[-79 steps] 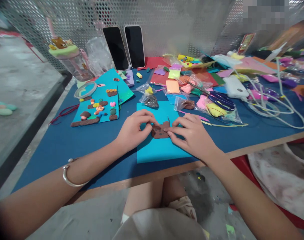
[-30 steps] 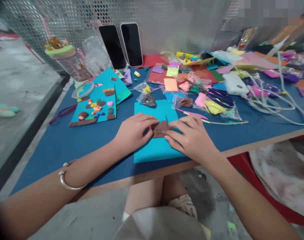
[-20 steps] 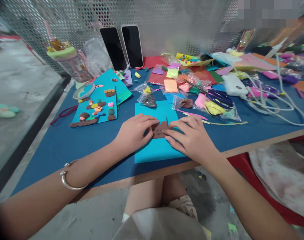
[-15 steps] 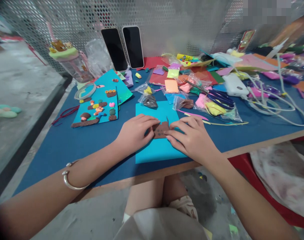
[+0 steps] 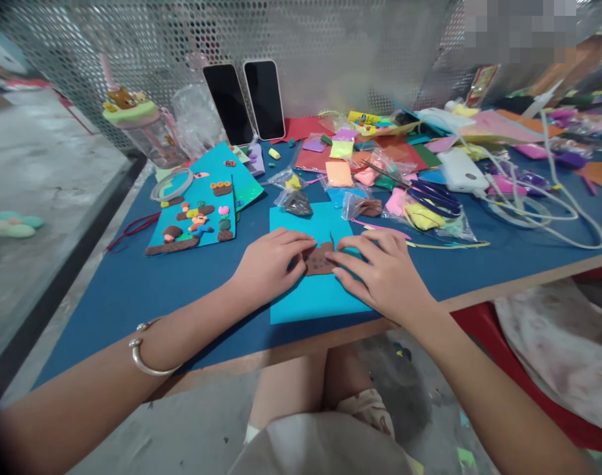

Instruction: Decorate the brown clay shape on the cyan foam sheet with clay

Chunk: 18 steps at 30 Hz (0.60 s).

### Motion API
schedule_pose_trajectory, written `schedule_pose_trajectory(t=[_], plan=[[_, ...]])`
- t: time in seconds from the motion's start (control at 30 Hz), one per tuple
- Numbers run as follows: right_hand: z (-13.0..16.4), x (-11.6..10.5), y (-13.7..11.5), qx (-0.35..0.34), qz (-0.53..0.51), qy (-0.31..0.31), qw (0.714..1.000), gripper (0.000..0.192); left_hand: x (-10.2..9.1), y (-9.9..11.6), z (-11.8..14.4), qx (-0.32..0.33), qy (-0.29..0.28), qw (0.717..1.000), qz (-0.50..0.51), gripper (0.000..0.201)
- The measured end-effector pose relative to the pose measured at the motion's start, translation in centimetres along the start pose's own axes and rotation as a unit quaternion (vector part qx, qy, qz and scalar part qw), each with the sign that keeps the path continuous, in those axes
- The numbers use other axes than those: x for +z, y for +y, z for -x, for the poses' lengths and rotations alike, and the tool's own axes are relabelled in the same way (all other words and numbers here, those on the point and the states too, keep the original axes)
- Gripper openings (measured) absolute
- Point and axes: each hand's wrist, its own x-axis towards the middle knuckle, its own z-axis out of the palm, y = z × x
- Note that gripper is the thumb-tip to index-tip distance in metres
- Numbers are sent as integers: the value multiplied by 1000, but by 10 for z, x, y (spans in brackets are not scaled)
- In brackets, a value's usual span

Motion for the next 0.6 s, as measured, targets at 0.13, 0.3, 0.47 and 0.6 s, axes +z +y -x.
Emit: schedule_pose_trajectory(t=[0.13, 0.3, 0.47, 0.6], plan=[[-2, 1, -1, 15, 7, -11, 1000, 24, 0, 0, 0, -1, 0, 1000, 2, 31], [-2, 2, -2, 23, 1, -18, 1000, 25, 1, 0, 0, 0, 0, 1000, 3, 31], [1, -2, -3, 7, -11, 13, 1000, 24, 1, -1, 0, 3, 7, 1000, 1, 31], [1, -2, -4, -27, -34, 9, 999, 21, 1, -2, 0, 7, 12, 1000, 1, 31]])
